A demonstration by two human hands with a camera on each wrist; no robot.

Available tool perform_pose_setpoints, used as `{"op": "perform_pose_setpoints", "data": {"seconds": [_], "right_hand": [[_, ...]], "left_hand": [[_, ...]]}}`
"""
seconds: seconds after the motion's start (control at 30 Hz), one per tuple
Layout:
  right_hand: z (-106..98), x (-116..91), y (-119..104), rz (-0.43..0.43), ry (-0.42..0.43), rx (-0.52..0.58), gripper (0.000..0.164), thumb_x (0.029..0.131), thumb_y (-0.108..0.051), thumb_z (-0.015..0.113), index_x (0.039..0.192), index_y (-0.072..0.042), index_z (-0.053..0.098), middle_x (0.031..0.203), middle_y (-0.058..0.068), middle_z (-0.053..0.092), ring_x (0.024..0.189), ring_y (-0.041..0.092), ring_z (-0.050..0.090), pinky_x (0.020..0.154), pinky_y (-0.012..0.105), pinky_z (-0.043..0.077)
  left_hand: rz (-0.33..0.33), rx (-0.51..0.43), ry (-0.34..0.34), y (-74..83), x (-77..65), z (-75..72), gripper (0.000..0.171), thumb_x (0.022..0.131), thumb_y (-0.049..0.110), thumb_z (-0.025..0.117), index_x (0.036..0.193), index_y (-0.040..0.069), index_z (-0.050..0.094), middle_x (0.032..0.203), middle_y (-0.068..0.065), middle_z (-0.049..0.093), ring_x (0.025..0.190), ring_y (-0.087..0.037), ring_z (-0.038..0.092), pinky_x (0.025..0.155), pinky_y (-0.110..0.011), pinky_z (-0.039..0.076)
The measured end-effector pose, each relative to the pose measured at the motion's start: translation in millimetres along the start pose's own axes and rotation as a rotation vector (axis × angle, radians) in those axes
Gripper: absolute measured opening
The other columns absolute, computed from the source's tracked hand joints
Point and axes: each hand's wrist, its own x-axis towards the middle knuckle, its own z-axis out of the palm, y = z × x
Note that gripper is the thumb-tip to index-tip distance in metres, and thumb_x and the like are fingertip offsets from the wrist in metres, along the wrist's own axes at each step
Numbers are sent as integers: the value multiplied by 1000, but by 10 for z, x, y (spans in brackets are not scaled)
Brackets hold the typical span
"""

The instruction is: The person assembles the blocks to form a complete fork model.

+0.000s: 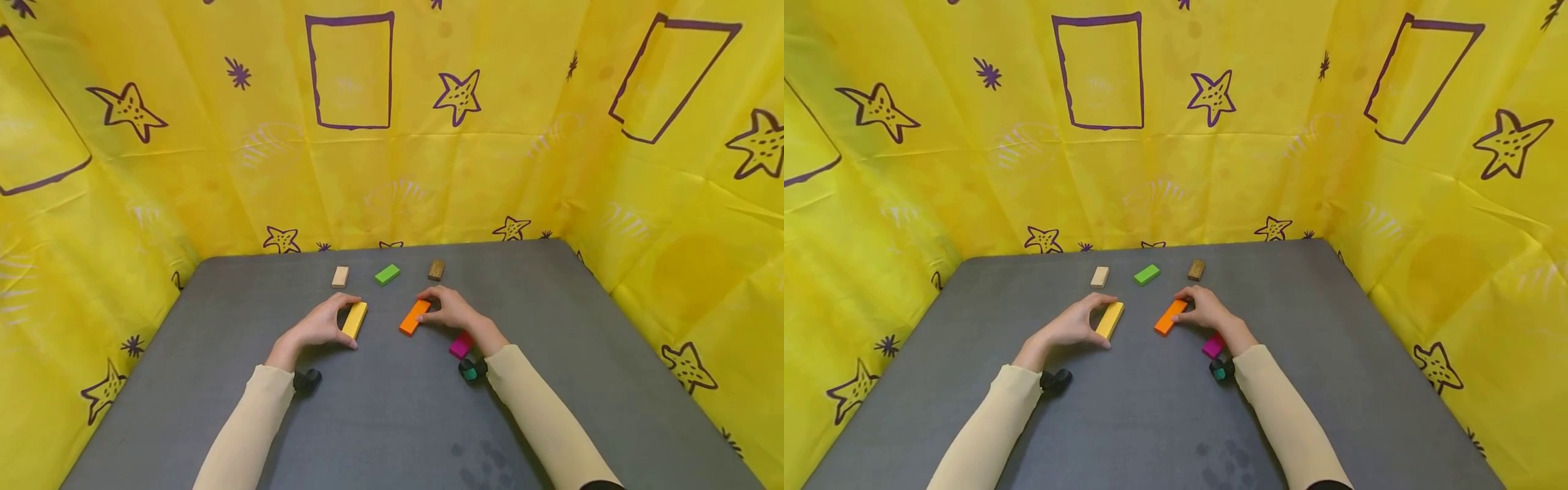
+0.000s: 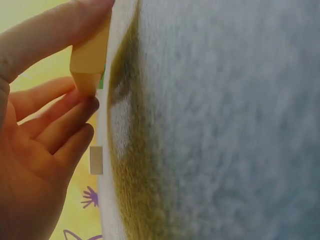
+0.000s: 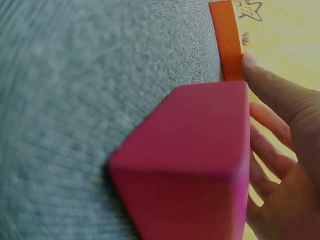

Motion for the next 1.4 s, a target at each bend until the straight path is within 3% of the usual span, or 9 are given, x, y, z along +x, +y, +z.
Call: {"op": "perform_pose_setpoints", "data": {"seconds": [0.3,0.6,1.4], "right_hand": [[-16,38,11,22,2,-5,51,78,-35,77,121,-13,63,122,5,61,112,24,53,103,42,41],[-22,29,3,23,-4,6,51,78,-35,77,122,-14,62,121,5,61,111,23,53,102,43,42],[-13,34,5,26,-11,5,50,78,-33,78,120,-12,63,118,6,61,108,22,55,100,40,44]], "left_hand": [[-4,-1,56,97,-10,41,94,56,37,91,136,12,48,128,-1,49,123,-23,48,106,-47,39],[34,-5,94,211,-31,95,95,55,38,92,135,11,50,126,-1,49,121,-24,50,104,-47,40],[54,10,56,454,-75,313,91,55,41,91,132,14,52,121,0,49,113,-21,52,100,-40,44]]}}
